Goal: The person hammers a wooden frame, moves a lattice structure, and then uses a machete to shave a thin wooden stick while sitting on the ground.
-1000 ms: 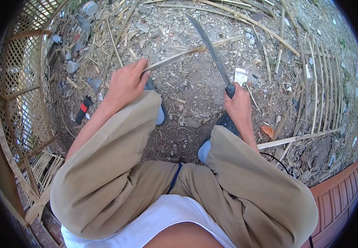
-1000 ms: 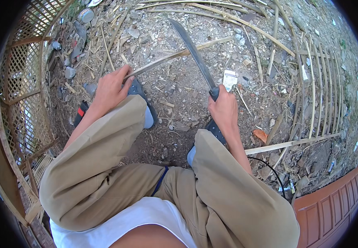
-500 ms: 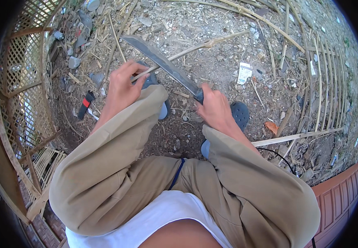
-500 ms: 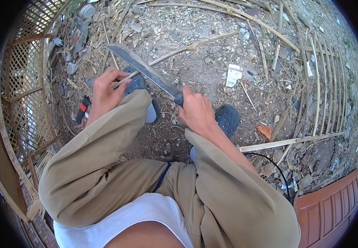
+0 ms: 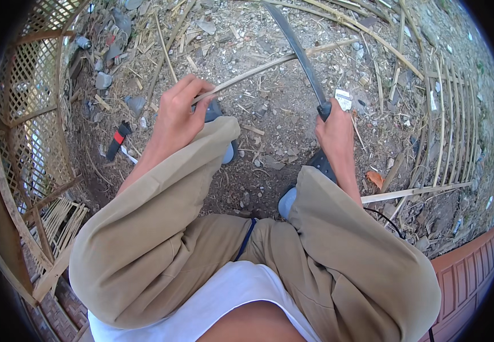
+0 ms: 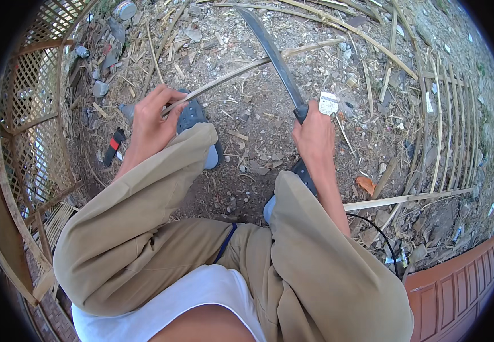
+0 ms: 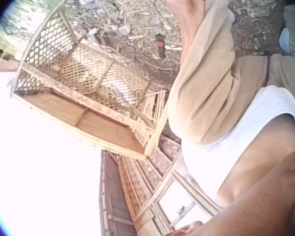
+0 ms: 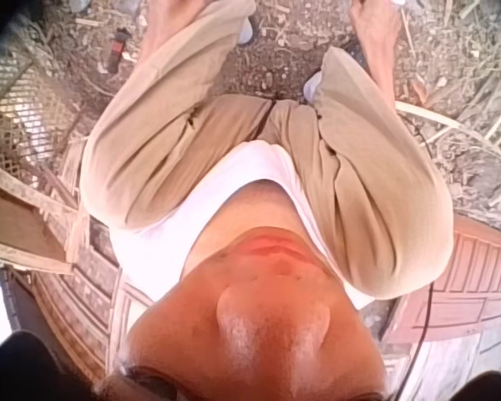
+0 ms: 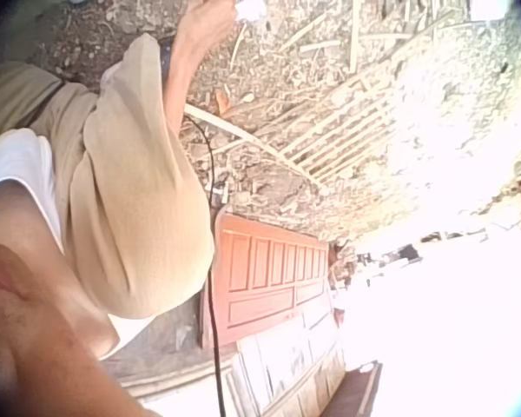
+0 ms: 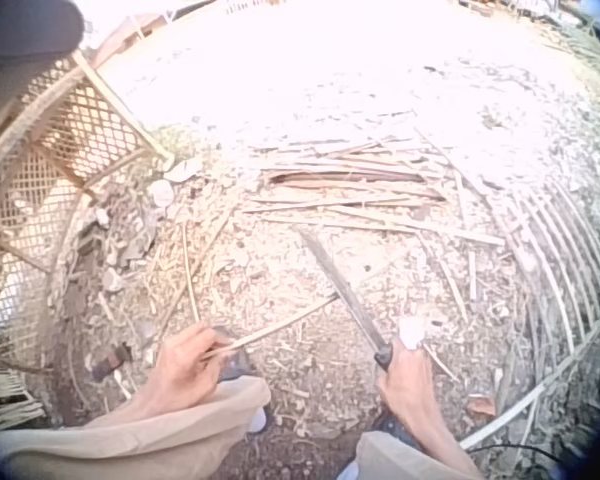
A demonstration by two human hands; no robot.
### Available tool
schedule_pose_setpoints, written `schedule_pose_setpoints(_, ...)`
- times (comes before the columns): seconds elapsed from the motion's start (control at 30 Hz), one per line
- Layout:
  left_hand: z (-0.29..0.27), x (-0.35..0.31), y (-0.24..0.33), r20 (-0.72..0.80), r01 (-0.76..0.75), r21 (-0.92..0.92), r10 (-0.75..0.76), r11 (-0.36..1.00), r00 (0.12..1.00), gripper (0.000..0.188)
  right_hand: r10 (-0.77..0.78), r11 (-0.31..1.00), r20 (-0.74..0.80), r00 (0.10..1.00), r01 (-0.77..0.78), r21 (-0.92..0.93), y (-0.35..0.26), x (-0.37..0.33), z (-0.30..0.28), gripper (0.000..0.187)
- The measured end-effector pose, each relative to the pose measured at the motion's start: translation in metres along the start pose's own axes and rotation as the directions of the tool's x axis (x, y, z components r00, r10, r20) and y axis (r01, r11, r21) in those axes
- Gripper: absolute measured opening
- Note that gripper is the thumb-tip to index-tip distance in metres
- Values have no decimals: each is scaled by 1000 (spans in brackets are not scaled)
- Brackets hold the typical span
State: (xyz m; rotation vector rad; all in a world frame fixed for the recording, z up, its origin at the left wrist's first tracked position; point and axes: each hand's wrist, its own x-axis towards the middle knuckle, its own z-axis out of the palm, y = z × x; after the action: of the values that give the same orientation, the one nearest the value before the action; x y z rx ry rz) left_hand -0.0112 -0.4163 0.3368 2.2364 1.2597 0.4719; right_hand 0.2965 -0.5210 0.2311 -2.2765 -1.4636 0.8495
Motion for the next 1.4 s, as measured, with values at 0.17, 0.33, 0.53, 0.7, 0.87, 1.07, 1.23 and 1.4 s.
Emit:
schedule_pose_setpoints(0.17,6,-7,-12,17,-40,17,40,999,999,20,-146,985,176,973,160,-67,-28,-21,15,27)
schedule_pose_setpoints(0.33,8,-13,-15,31,-68,27,67,997,997,23,41,990,25,999,-37,-137,7,14,6,20)
schedule_pose_setpoints(0.53,9,-10,-15,9,-149,134,149,980,989,26,-91,995,139,986,95,-20,-38,-13,6,24)
schedule_pose_setpoints(0.7,16,-13,-26,46,-55,144,49,988,998,28,67,992,17,998,-65,-111,13,23,10,26)
schedule_pose_setpoints(0.87,10,-13,-25,-10,-33,237,36,971,999,28,-1,994,49,999,7,-113,-4,0,1,26)
schedule_pose_setpoints(1.07,11,-12,-19,11,27,156,-29,987,1000,24,59,996,33,998,-57,-63,7,8,18,27)
schedule_pose_setpoints(1.23,-15,-3,-23,11,140,6,-140,990,990,21,182,983,-118,976,-182,15,52,17,-2,21)
schedule_pose_setpoints(1.4,-91,25,-42,-97,135,-264,-165,955,981,27,224,958,-167,960,-185,217,57,8,-19,15)
